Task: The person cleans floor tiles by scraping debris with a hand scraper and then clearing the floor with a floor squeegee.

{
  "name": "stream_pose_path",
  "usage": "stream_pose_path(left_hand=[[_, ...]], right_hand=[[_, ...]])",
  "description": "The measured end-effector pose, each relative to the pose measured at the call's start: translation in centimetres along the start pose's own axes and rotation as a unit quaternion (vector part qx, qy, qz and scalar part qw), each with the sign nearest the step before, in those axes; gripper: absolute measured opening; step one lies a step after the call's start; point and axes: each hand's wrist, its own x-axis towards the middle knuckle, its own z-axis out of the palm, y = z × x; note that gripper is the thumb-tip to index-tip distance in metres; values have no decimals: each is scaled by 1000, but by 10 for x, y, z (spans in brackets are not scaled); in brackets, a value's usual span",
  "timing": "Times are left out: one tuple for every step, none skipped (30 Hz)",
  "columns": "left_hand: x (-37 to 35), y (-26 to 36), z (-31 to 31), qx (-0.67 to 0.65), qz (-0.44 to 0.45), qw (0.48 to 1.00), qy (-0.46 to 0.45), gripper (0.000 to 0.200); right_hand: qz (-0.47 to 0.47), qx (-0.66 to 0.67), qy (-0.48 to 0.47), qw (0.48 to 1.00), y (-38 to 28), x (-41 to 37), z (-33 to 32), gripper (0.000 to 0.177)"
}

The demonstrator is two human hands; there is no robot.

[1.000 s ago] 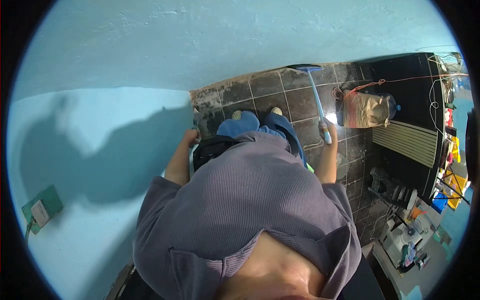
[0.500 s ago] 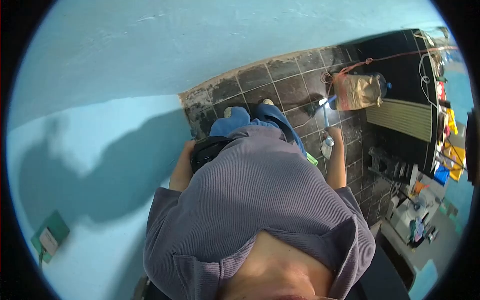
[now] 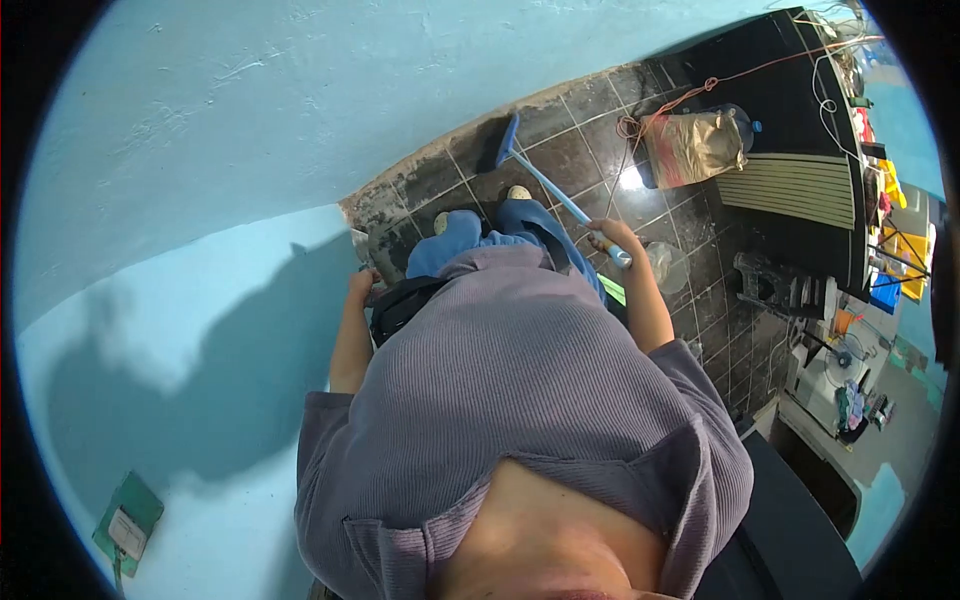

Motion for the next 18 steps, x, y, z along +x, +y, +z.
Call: stream_pose_path(left_hand=[[-7, 4, -1, -121, -41, 992, 25, 20], [-16, 9, -2, -118, -39, 992, 24, 20], [-24, 12, -4, -90, -30, 995, 33, 21], [-30, 12, -7, -63, -21, 997, 43, 21], [-25, 2, -10, -62, -20, 997, 44, 21], [-11, -17, -12, 34, 28, 999, 27, 22], [7, -39, -14, 129, 75, 989, 9, 23], [35, -68, -14, 131, 75, 989, 9, 23], [70, -100, -12, 201, 21, 979, 28, 24], [94, -120, -6, 266, -32, 962, 48, 25], [105, -133, -3, 267, -31, 962, 47, 25], [114, -147, 0, 302, 12, 953, 34, 26], [121, -161, 0, 336, 55, 940, 21, 26], [125, -170, 0, 368, 98, 925, 7, 26], [129, -175, -1, 397, 141, 907, -4, 27], [129, -179, -5, 425, 182, 887, -14, 27], [128, -178, -6, 423, 177, 889, -11, 27], [124, -169, -1, 436, 149, 887, -16, 28]], right_hand=[[7, 17, 30, 999, 7, -2, -8, 14], [6, 20, 31, 999, 17, -6, -20, 14], [6, 12, 73, 997, 29, -11, -35, 14], [5, 2, 113, 994, 39, -15, -50, 15], [11, 7, 130, 991, 49, -15, -66, 17], [18, 10, 147, 989, 56, -14, -80, 20], [18, 11, 146, 989, 58, -11, -88, 20], [41, -66, 198, 977, 57, -5, -93, 23], [64, -141, 249, 956, 57, 1, -100, 26], [64, -139, 251, 956, 60, 22, -116, 26], [19, -265, 282, 922, 69, 52, -132, 28], [-26, -386, 306, 870, 77, 69, -139, 30], [-25, -385, 304, 871, 69, 59, -132, 30], [-39, -364, 308, 878, 48, 37, -120, 28], [-56, -344, 312, 884, 23, 16, -109, 27], [-58, -346, 309, 884, 10, 5, -103, 27], [-79, -361, 255, 894, 0, -3, -96, 27], [-103, -378, 197, 899, -14, -12, -87, 26]])
